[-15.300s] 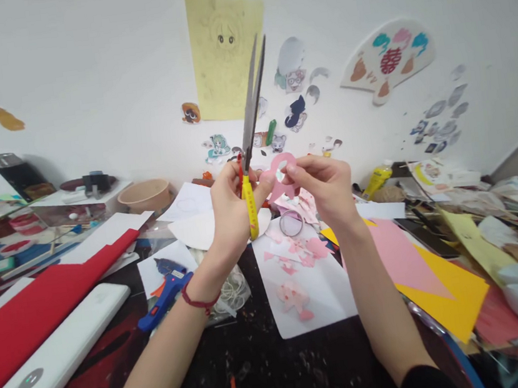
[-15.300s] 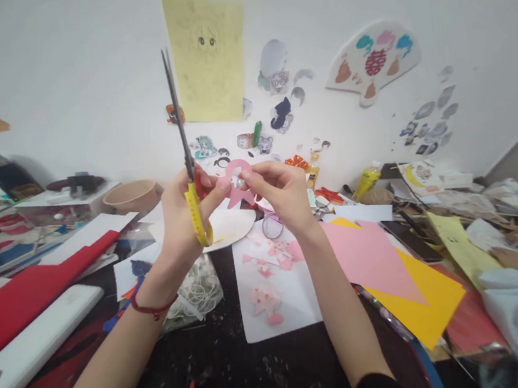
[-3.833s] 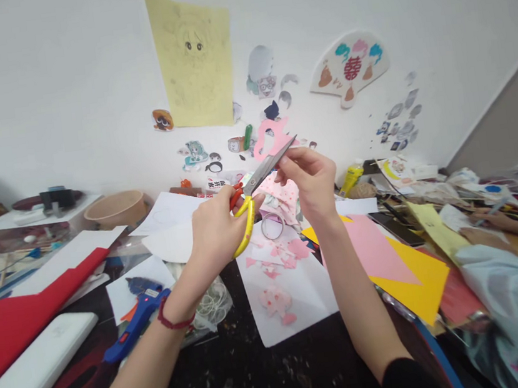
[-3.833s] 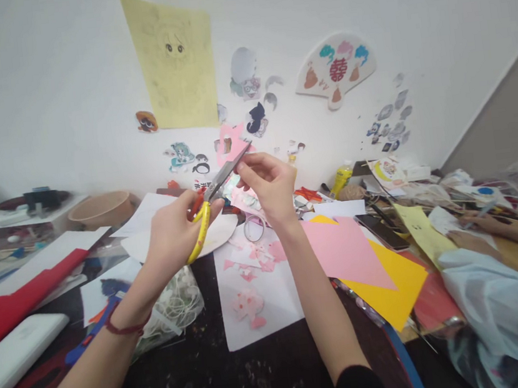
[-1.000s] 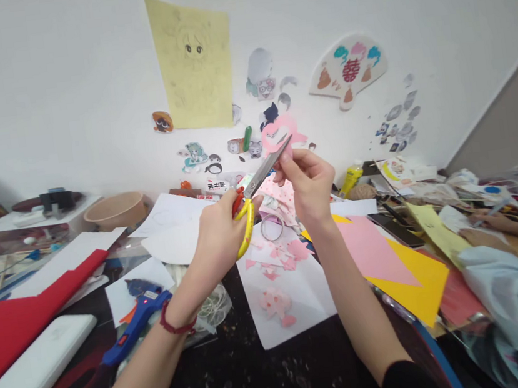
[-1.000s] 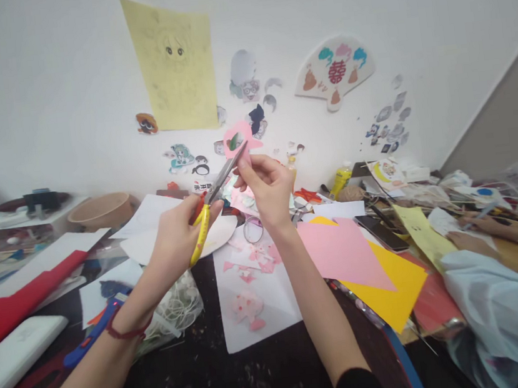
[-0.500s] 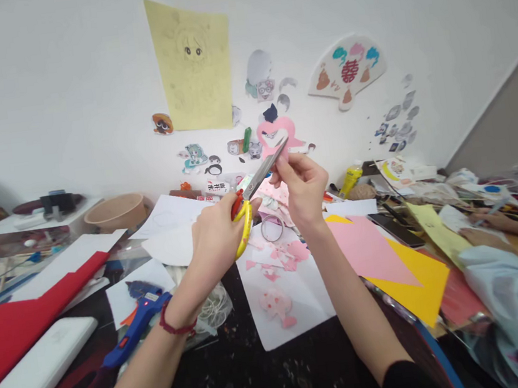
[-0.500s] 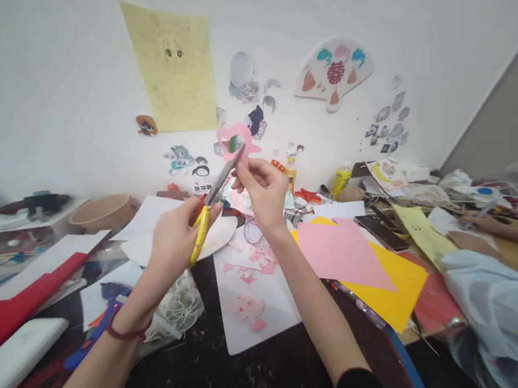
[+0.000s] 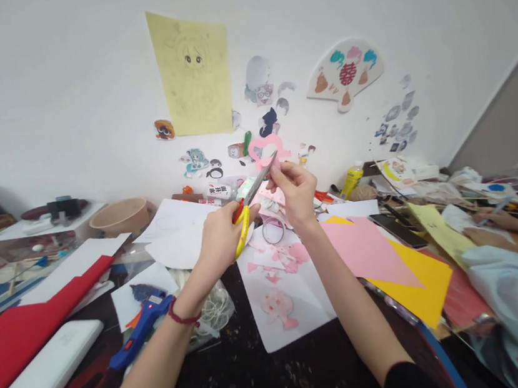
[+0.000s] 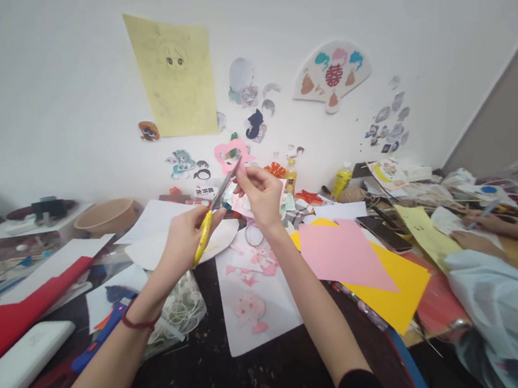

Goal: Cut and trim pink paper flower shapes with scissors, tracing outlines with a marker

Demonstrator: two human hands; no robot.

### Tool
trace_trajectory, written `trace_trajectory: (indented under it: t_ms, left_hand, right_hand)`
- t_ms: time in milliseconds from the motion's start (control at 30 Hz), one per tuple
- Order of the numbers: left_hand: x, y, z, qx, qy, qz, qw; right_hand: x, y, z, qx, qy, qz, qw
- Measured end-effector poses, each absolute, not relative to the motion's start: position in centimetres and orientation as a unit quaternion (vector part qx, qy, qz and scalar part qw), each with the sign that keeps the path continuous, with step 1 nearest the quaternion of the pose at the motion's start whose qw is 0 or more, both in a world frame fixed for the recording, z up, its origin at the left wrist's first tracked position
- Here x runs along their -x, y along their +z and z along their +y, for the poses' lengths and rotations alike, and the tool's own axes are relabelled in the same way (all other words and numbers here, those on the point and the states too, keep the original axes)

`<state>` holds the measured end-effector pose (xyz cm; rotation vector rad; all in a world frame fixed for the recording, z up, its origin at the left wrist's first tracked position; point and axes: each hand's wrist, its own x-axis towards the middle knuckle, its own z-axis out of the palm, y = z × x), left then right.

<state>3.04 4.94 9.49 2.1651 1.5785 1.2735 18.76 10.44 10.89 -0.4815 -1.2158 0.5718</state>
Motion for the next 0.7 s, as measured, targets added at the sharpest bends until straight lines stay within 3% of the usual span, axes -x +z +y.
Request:
trace_trajectory:
  t_ms: [500, 700]
  left_hand:
    - [-3.9, 7.6, 6.6, -0.736, 0.353, 0.537, 0.214]
    - [-5.1, 6.4, 6.3, -0.743, 0.28, 0.583, 0.169]
  right_hand:
    - [-18.5, 10.0, 11.8, 0.257, 0.306, -0.512, 0.761]
    - [-19.4, 8.3, 12.2, 0.301, 0.319, -0.49, 0.753]
